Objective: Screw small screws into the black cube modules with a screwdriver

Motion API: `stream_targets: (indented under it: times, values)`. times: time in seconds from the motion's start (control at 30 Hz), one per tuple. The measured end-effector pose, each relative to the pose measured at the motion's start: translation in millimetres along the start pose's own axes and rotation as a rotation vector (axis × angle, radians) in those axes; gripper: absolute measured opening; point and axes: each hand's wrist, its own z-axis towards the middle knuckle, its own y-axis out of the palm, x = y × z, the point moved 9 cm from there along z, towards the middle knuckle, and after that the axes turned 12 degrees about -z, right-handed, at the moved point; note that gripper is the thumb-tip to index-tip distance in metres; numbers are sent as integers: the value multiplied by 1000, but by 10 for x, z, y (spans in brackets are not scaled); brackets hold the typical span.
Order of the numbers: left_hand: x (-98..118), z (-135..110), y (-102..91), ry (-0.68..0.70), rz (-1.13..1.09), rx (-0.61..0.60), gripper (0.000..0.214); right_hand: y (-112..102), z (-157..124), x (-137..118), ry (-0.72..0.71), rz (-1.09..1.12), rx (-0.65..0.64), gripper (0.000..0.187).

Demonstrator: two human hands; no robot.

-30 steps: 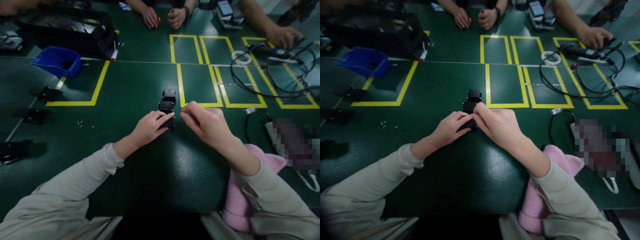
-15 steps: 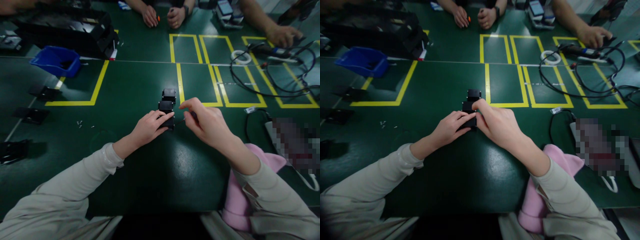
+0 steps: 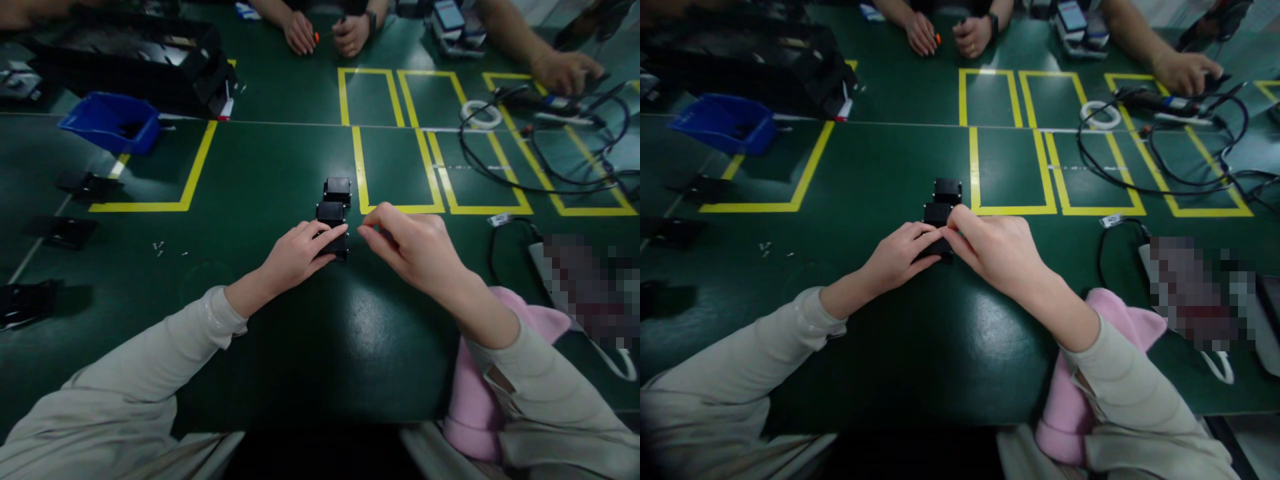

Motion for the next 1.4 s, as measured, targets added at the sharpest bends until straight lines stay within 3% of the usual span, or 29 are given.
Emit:
stream_targets:
  times: [0.33,0.67,1.4]
  values:
    - [10,9,-9,5,-3,-2,52,10,-16,-21,-13,-13,-17,31]
    - [-2,3,4,0,-20,-5,51,58,0,46,65,-6,-97,31]
    - [5,9,-10,-9,-24,-11,50,77,-7,48,46,83,-98,31]
